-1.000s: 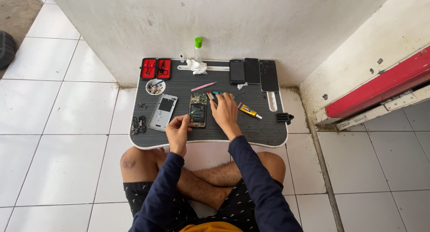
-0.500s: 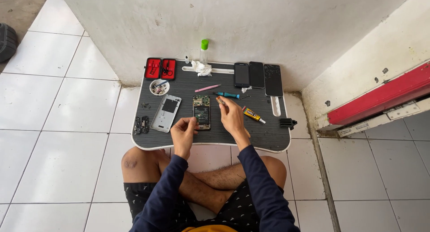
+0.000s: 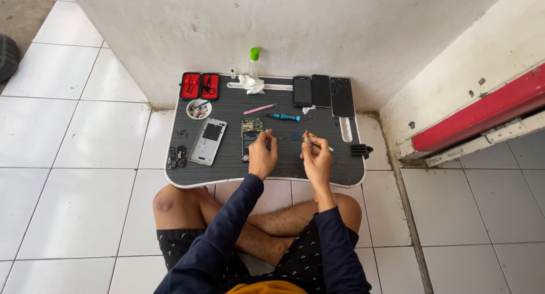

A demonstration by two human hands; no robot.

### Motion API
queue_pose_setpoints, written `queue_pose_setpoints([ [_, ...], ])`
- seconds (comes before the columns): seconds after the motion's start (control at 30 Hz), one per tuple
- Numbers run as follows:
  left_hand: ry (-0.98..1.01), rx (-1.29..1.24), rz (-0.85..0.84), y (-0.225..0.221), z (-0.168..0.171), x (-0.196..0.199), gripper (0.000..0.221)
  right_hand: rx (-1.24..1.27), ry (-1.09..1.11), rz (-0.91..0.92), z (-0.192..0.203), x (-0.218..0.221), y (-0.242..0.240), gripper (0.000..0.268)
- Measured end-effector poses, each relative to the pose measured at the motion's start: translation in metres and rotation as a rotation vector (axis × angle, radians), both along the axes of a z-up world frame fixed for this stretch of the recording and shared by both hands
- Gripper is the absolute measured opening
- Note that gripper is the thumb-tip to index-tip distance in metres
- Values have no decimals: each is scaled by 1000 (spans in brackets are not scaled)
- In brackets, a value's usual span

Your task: Applying adhesive or cleaning solution to a mobile phone motherboard using a small brush and handling internal components.

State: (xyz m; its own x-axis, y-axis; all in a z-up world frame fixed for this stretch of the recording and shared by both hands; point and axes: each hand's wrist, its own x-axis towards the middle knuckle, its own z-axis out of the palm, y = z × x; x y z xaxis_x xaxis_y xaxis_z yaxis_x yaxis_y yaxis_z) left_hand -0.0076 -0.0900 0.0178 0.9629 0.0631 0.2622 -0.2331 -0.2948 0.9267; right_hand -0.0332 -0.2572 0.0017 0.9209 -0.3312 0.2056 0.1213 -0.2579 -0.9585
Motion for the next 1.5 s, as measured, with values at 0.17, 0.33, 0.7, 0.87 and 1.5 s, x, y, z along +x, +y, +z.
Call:
queue_pose_setpoints([
  [0.17, -42, 74, 77, 5, 1, -5, 7, 338, -12, 114, -17, -5, 14, 21],
  [0.33, -71, 109, 126, 20, -6, -2, 10, 461, -15, 139, -14, -5, 16, 17],
  [0.7, 137, -265, -9, 3, -23, 3, 19, 365, -23, 142, -11, -10, 23, 26],
  [0.87, 170, -300, -124, 10, -24, 2, 15, 264, -57, 117, -21, -3, 24, 19],
  [1.5, 135, -531, -222, 21, -40, 6, 18, -628, -347, 168, 3, -11, 43, 42],
])
